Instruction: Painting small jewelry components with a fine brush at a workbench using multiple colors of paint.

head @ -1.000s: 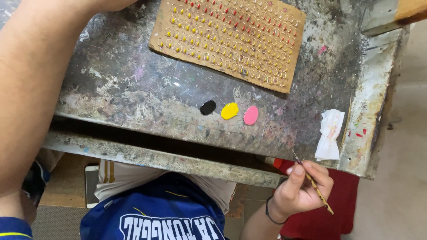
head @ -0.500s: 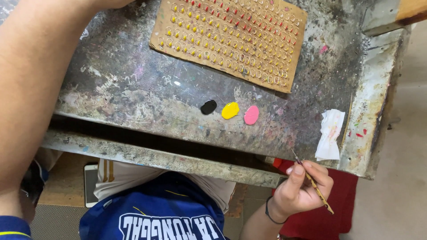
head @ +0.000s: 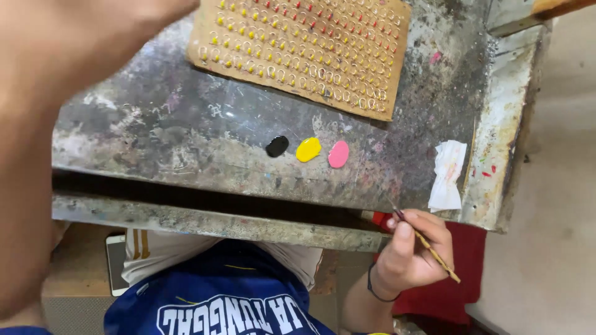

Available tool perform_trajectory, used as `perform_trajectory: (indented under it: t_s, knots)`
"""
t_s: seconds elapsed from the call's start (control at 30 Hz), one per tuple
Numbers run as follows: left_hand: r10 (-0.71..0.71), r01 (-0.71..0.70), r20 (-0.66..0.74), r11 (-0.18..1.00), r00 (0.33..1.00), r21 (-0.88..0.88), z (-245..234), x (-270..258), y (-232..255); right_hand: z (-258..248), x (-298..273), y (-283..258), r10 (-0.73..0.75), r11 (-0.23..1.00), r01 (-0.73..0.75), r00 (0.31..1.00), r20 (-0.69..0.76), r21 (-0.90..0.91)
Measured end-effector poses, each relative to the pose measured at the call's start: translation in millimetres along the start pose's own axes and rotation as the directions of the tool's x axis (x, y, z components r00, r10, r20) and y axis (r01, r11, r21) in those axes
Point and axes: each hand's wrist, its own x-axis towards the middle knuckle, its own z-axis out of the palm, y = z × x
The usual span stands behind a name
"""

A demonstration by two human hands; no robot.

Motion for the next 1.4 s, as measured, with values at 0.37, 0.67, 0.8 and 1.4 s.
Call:
perform_trajectory:
  t_s: [0.37, 0.67, 0.8, 1.4]
  knots:
    - [-0.425, -0.023, 0.274, -0.574, 0.863, -0.819, -178, -13, 31, 47, 38, -35, -0.029, 0.993, 0.061, 0.952, 0.305, -0.097]
    - [-0.344, 0.089, 0.428, -0.684, 0.836, -0.724, -175, -26, 60, 47, 35, -30, -0.007, 0.989, 0.053, 0.950, 0.312, -0.139]
    - [-0.324, 0.148, 0.493, -0.698, 0.807, -0.701, -176, -33, 70, 48, 33, -30, 0.014, 0.993, 0.021, 0.959, 0.285, -0.119]
    - [-0.245, 0.134, 0.536, -0.809, 0.808, -0.572, -170, -25, 80, 50, 31, -27, -0.037, 0.991, 0.073, 0.955, 0.293, -0.113]
